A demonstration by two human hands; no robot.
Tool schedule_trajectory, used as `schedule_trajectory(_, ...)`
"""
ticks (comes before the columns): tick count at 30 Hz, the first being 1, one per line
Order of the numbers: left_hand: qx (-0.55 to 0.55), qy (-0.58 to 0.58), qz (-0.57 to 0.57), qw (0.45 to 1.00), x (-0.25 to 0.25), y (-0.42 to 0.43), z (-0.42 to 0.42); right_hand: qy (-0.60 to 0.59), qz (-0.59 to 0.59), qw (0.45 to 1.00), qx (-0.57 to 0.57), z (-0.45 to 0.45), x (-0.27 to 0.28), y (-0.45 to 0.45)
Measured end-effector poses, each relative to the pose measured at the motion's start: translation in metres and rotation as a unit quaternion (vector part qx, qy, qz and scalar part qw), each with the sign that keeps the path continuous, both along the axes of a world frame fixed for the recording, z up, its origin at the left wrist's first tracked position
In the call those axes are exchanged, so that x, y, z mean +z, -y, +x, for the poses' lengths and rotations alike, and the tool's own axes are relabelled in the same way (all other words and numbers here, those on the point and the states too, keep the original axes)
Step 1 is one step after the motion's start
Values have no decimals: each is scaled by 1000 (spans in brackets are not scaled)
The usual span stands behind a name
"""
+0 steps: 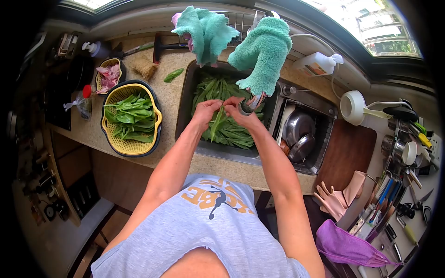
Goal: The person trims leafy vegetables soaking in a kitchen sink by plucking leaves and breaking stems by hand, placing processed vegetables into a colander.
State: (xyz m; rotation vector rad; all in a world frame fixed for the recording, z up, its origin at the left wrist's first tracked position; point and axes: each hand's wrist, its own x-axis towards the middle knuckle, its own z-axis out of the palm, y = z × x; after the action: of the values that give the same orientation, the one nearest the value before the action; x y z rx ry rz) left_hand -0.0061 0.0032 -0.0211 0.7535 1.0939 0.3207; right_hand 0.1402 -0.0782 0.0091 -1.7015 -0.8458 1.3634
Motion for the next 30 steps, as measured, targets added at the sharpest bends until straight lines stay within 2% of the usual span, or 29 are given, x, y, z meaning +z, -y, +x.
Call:
schedule_trajectory(2,-20,3,-62,998,4,-2,-2,10,0,1000,7,1,5,0)
schedule_trajectory(6,-12,20,-86,996,8,-2,0,21,-42,999,24,4,16,-1)
schedule_trajectory(10,-33,12,-48,998,0,-1,1,13,-39,999,12,5,8,2)
schedule_trajectory(13,-41,13,-30,999,-7,-1,1,36,-50,997,43,5,2,2)
schedule_trajectory(16,-53,28,-12,998,-5,-2,1,10,-36,999,-2,2,-10,5)
schedule_trajectory(18,-68,35,8,997,0,-2,-1,53,48,997,-5,2,-20,7)
schedule_trajectory(19,-88,45,27,995,5,-1,-1,53,48,997,-5,3,-21,8)
schedule_trajectory(21,-111,53,44,991,7,3,-2,-7,26,1000,0,1,-22,10)
schedule_trajectory(23,-150,10,112,982,3,7,-4,33,18,999,-10,1,-19,11)
schedule_trajectory(25,-164,-18,114,980,3,11,-11,71,9,997,-19,-1,-28,14)
schedule_trajectory(27,-176,-45,117,976,7,14,-19,54,28,984,-170,-1,-39,18)
schedule_trajectory(29,-275,-180,167,930,15,17,-29,63,35,981,-182,2,-44,20)
schedule_trajectory(30,-276,-181,167,929,12,23,-35,73,42,977,-194,3,-44,20)
